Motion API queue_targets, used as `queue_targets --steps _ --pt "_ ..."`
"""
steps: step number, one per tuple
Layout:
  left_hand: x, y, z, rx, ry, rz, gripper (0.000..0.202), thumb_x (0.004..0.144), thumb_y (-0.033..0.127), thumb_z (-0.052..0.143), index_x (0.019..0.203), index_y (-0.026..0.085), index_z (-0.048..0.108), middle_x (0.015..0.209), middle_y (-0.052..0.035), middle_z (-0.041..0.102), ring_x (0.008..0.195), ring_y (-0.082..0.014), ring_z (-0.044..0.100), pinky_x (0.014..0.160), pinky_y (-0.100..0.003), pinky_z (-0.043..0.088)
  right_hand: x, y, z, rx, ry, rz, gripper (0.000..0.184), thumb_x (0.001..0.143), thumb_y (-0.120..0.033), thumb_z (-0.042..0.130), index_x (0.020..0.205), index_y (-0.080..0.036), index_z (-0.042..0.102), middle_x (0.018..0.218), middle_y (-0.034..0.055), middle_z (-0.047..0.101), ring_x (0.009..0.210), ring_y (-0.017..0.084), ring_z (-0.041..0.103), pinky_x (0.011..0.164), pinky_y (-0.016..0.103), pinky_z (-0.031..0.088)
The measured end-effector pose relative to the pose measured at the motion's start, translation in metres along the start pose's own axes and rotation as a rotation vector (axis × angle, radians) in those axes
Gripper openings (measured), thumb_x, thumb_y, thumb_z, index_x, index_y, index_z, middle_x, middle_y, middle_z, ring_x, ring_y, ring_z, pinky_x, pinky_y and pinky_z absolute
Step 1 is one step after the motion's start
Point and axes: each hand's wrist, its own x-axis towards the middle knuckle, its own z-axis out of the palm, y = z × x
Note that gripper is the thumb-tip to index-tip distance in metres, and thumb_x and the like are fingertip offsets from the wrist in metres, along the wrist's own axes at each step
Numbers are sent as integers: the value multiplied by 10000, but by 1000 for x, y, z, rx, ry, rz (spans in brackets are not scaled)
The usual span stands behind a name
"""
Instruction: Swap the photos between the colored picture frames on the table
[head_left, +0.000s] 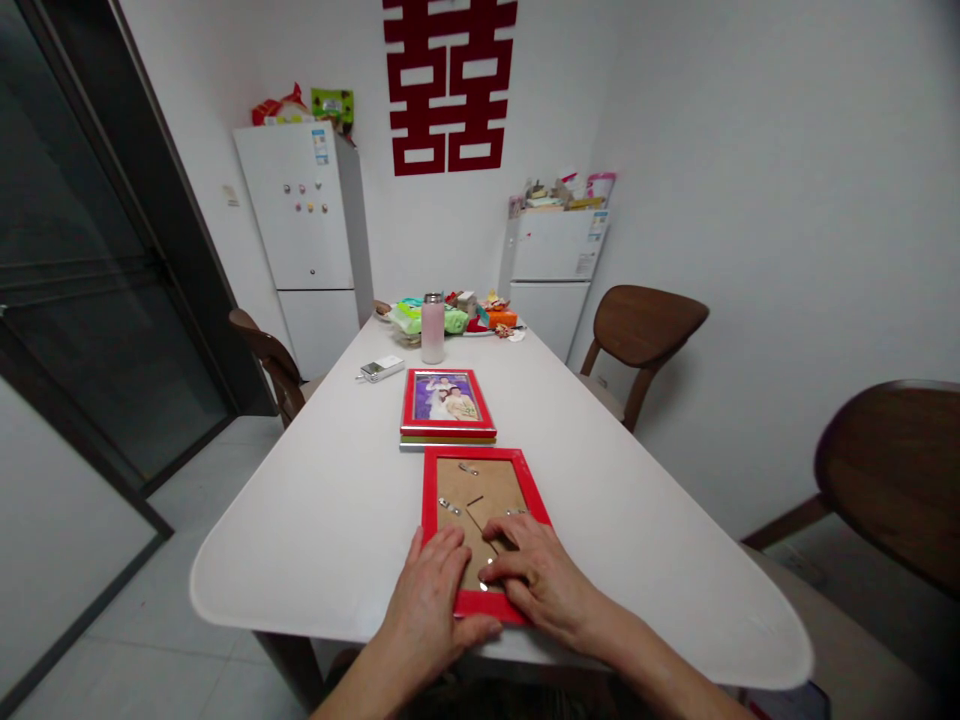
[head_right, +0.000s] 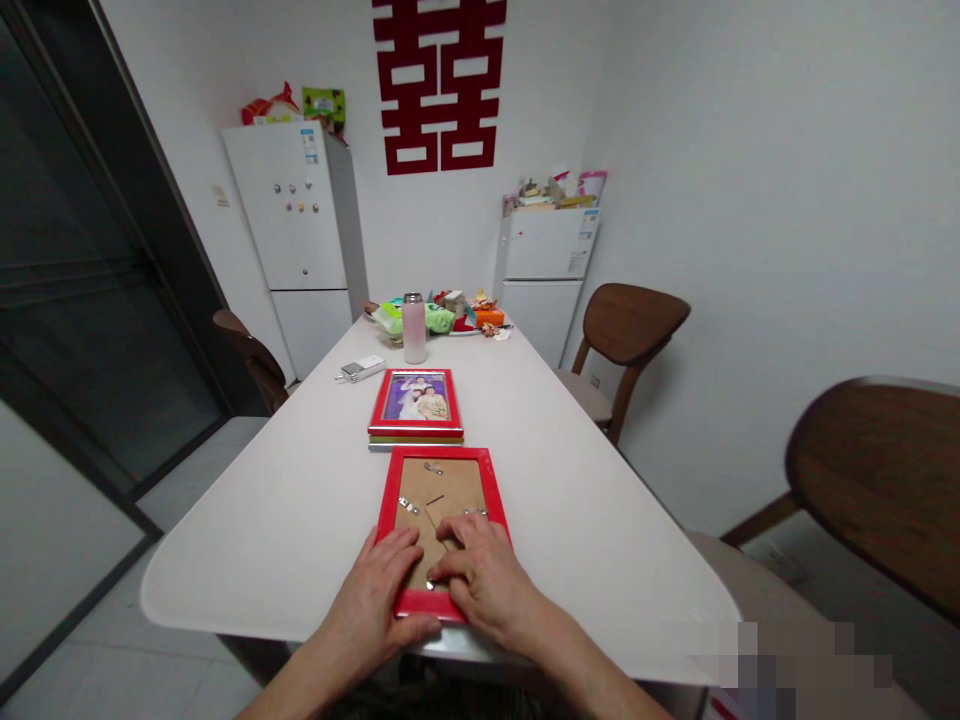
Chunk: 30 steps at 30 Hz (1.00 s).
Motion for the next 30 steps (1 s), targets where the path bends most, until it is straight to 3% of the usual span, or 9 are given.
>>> queue_targets --steps 5,13,20,24,30 --pt "0 2 0 -10 6 -16 653 561 467 661 1074 94 502 1205 -179 457 1129 -293 391 958 -512 241 -4 4 4 -29 22 -72 334 643 -63 451 831 -272 632 996 36 496 960 189 398 810 372 310" --pt "-2 -5 8 19 74 53 616 603 492 616 1064 98 506 1192 -186 469 1111 -292 414 933 -513 281 -8 -5 -1 -70 40 -175 211 744 -212 461 876 -269 614 907 33 520 884 175 400 816 377 291" --pt "3 -22 22 95 171 174 496 673 456 560 1061 153 504 1172 -158 496 1086 -277 446 907 -509 315 -12 -4 -1 -111 81 -134 176 728 -289 492 840 -242 620 865 22 540 869 169 390 808 351 259" --pt "8 -31 26 134 214 239 514 676 446 558 1087 148 480 1138 -158 523 1055 -282 474 889 -535 318 11 0 3 -146 128 18 218 773 -262 433 921 -214 585 822 25 569 813 158 420 744 318 277" --pt "8 -36 27 151 283 286 479 663 458 572 1028 154 517 1064 -146 573 984 -282 528 862 -519 361 64 1 14 -226 97 126 244 792 -299 407 812 -178 618 830 60 567 838 192 438 693 319 310"
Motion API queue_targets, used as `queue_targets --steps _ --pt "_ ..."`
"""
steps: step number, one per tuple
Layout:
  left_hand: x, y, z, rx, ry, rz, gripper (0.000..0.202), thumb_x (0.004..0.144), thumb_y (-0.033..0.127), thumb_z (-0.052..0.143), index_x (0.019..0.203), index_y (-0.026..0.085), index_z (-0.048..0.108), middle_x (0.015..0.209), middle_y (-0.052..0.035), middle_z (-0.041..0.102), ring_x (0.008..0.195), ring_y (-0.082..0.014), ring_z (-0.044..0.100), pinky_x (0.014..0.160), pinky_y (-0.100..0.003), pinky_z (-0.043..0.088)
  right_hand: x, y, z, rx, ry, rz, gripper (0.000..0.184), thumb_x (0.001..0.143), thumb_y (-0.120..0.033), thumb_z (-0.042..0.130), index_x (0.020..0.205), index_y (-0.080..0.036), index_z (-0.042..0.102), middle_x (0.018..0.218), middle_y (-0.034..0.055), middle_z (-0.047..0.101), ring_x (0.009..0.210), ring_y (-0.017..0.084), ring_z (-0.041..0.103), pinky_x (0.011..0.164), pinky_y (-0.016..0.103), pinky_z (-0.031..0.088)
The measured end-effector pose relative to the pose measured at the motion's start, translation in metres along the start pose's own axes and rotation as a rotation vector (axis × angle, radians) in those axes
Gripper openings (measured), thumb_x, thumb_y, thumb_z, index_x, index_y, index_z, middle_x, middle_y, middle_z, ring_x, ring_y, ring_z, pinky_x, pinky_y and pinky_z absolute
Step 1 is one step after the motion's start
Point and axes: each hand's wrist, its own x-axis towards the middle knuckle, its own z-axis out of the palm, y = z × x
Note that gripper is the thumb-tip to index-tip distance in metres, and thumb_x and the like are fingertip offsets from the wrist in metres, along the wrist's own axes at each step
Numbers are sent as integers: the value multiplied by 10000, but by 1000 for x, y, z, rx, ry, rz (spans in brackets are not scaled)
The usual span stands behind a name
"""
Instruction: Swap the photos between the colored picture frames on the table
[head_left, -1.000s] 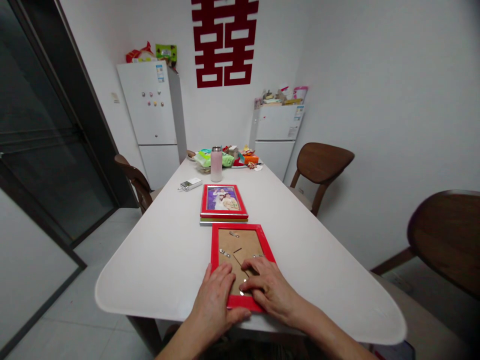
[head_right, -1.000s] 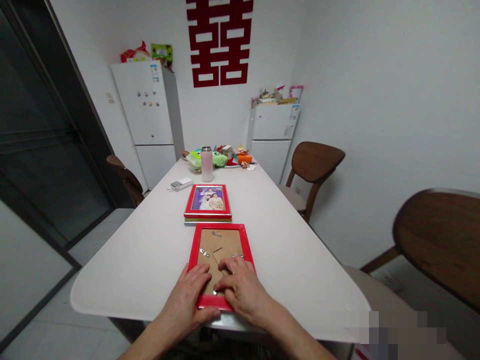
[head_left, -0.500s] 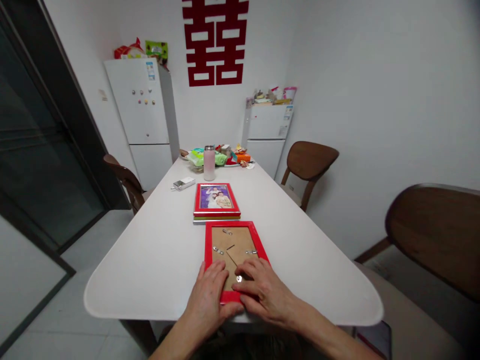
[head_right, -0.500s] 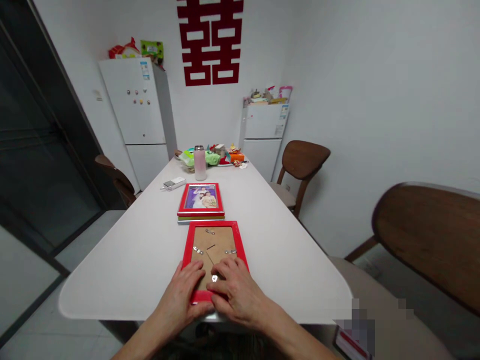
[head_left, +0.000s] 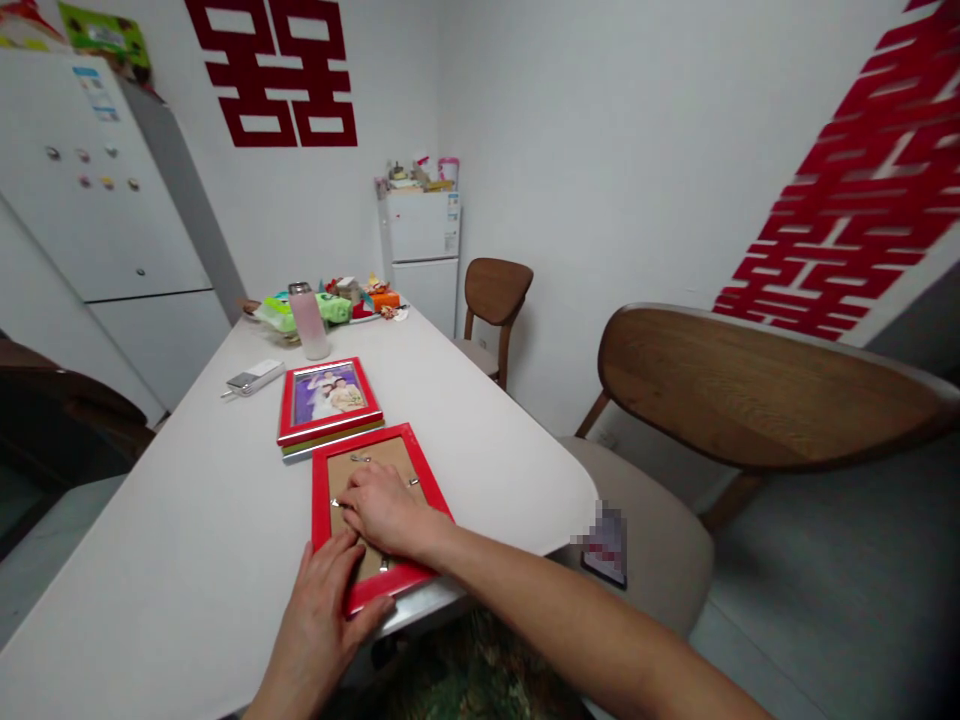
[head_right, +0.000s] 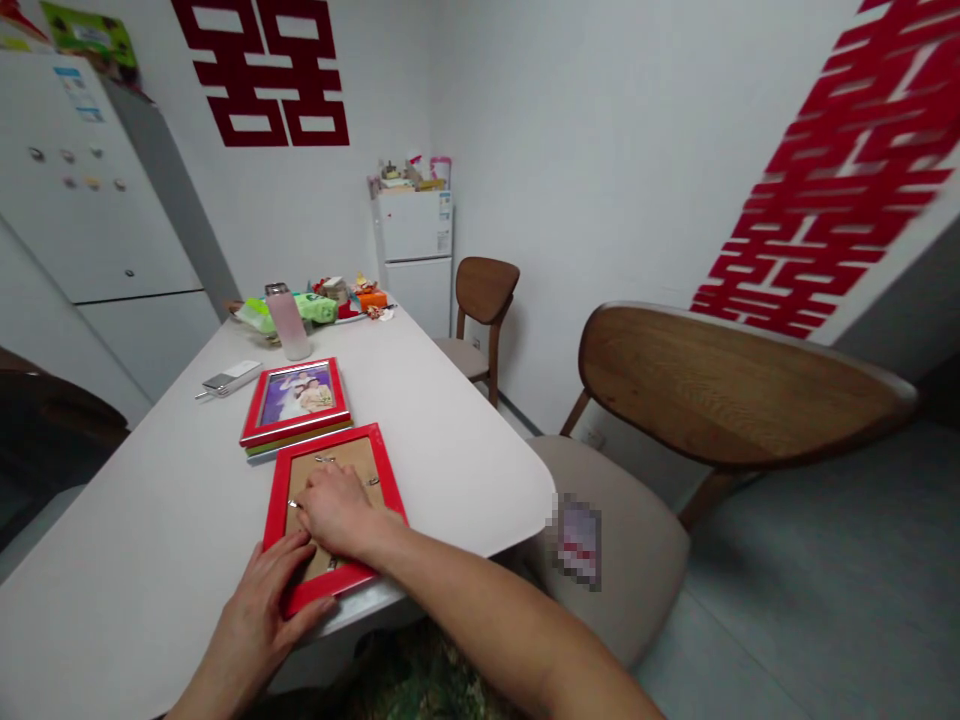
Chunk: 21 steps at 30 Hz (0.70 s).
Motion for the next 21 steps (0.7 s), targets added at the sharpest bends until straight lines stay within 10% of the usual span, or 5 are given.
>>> queue_targets --steps 14,21 --pt "0 18 -14 -149 -16 -140 457 607 400 645 977 149 546 1071 -156 564 1002 -292 508 858 -539 368 10 -1 13 123 10 -19 182 760 -255 481 788 -228 658 777 27 594 819 145 489 734 271 325" --pt "2 24 -22 -154 -106 -184 477 615 449 627 953 121 548 1087 -188 549 1018 -307 497 895 -562 313 26 21 11 108 83 211 235 780 -248 418 823 -167 634 819 66 623 771 153 535 667 248 349"
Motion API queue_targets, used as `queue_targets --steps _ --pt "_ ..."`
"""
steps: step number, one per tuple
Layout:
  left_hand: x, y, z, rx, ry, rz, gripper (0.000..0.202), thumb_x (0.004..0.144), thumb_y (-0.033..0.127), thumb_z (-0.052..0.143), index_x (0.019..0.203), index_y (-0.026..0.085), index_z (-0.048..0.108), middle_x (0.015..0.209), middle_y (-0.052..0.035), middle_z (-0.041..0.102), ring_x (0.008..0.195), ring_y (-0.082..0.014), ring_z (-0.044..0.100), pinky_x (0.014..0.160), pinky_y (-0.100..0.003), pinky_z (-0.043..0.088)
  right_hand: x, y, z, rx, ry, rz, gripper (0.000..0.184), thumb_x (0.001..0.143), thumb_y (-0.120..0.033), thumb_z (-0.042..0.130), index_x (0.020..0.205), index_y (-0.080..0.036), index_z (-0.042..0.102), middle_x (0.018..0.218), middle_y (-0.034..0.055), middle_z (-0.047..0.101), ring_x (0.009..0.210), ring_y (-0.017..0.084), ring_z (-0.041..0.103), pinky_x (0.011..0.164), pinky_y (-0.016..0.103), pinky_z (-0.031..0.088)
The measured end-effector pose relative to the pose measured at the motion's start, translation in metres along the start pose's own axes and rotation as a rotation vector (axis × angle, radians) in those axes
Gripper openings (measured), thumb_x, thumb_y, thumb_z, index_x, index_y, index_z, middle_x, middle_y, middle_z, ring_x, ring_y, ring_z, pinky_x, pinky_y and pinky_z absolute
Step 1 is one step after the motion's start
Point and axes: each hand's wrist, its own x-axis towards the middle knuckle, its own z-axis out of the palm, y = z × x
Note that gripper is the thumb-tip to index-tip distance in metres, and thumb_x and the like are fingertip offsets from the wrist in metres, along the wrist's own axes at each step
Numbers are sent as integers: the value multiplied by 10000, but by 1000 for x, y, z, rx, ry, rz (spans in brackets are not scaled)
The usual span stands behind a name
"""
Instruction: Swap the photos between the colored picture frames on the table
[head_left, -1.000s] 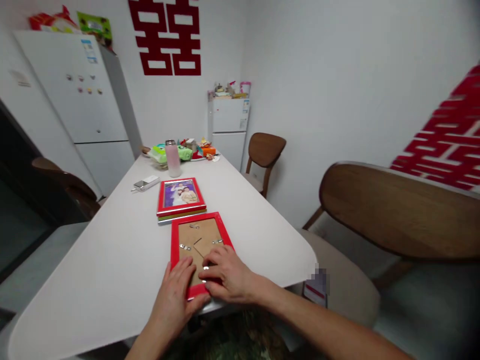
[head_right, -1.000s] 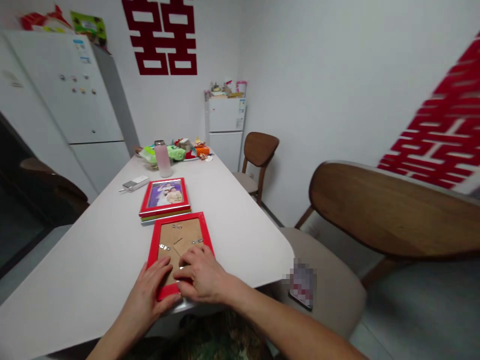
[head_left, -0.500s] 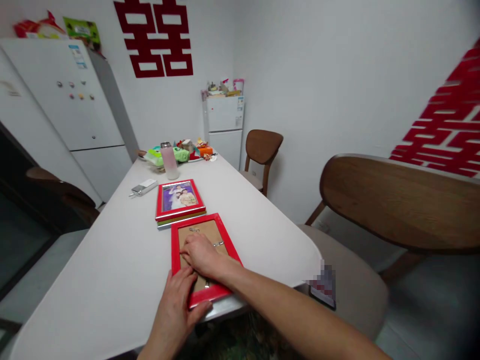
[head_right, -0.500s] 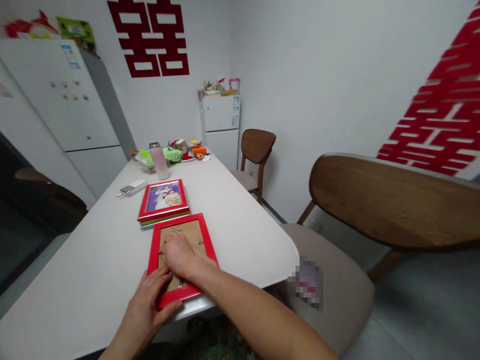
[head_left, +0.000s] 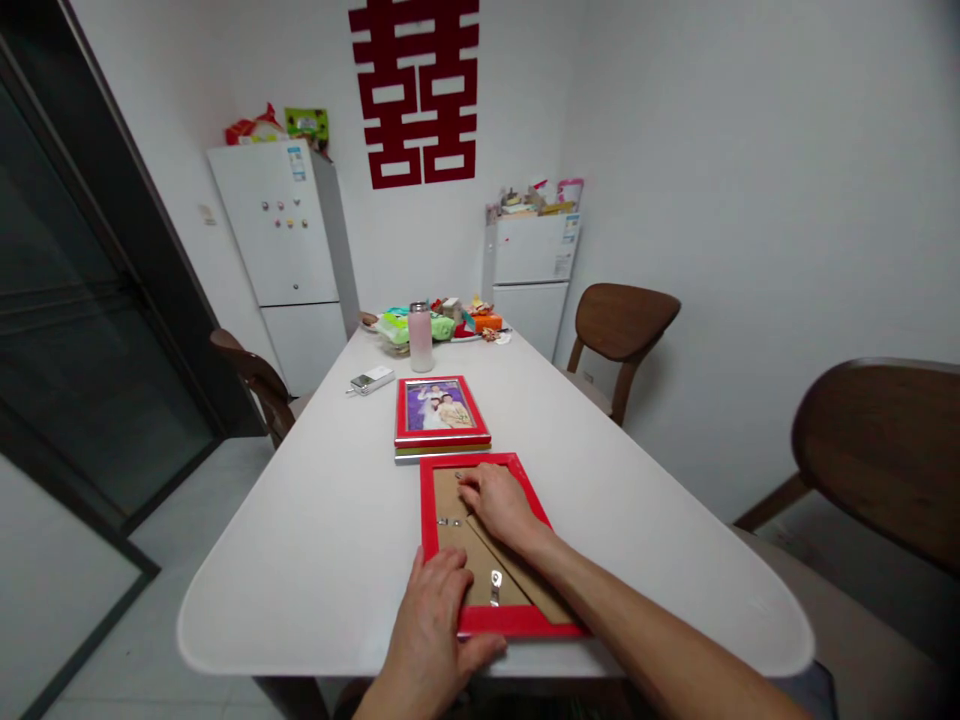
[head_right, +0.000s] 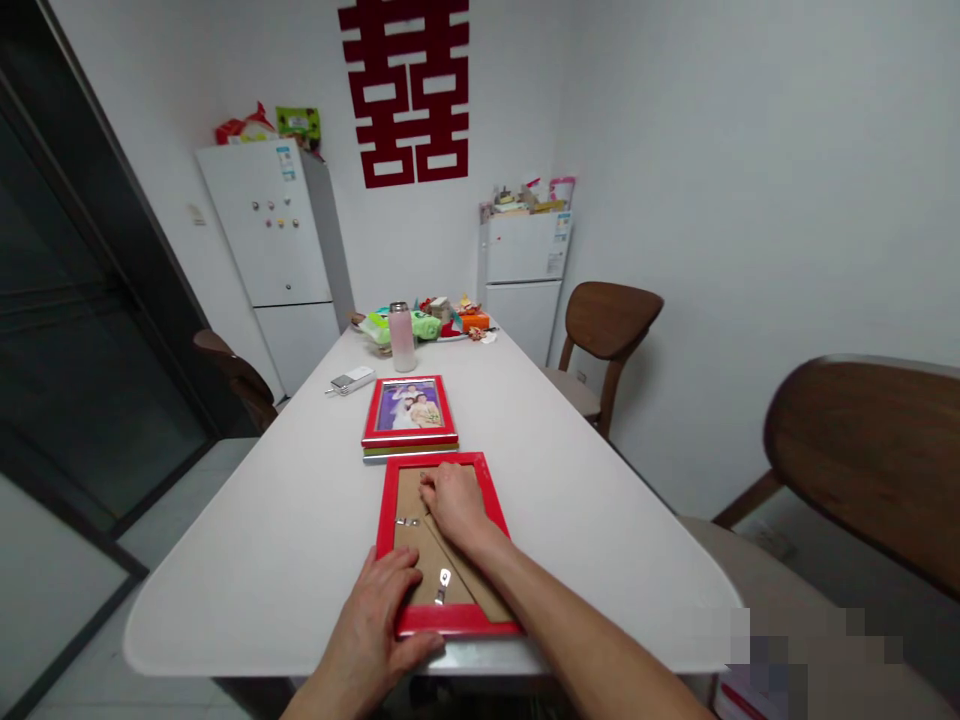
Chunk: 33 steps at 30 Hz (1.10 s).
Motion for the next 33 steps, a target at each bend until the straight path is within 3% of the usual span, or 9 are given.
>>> queue_targets --steps 5,10,17,21,26,30,32,33 --pt "1 3 -3 -19 -26 -31 434 627 448 616 902 121 542 1104 -193 537 1037 -302 481 907 -560 300 22 10 10 -23 4 161 216 760 -276 437 711 -168 618 713 55 634 645 146 542 523 238 301" --pt "0 8 -4 -42 -35 -76 317 582 352 673 784 147 539 1115 -175 534 1049 -297 472 923 -547 290 32 14 18 -2 4 265 217 764 -293 430 720 -154 591 721 71 629 623 147 534 499 239 275" --pt "-1 11 -5 -15 -27 -66 259 594 287 661 772 164 519 1102 -164 544 1037 -298 484 904 -557 309 32 15 12 119 65 255 184 749 -278 453 740 -138 571 724 88 611 670 167 531 558 249 314" --pt "0 16 -1 51 -21 -7 280 593 296 658 803 171 521 1112 -164 538 1046 -312 474 901 -575 295 13 18 -6 278 93 159 193 736 -304 474 702 -152 588 710 50 611 694 146 529 645 249 356" --pt "5 16 -1 62 -36 50 160 675 264 591 788 181 514 1064 -134 573 1008 -281 509 899 -556 304 -33 41 -32 493 240 240 292 749 -328 442 949 -153 563 979 74 579 908 157 499 817 289 349" --pt "14 19 -10 -100 43 4 152 715 342 542 736 198 495 1070 -118 565 985 -277 515 857 -515 359 -69 45 -36 686 317 374 466 830 -419 198 1038 -143 511 903 83 607 787 153 555 693 301 428" --pt "16 27 -13 -246 77 -84 170 732 368 514 744 200 484 1115 -119 534 1006 -277 500 831 -474 395 -81 33 -28 876 296 387 486 809 -484 219 1009 -163 526 801 60 623 714 159 567 626 301 442" --pt "16 33 -14 -337 94 -129 176 741 375 500 752 201 477 1141 -117 515 1026 -274 488 830 -454 403 -85 25 -23 1094 254 375 486 779 -525 279 1009 -173 523 766 51 621 689 165 566 601 302 442"
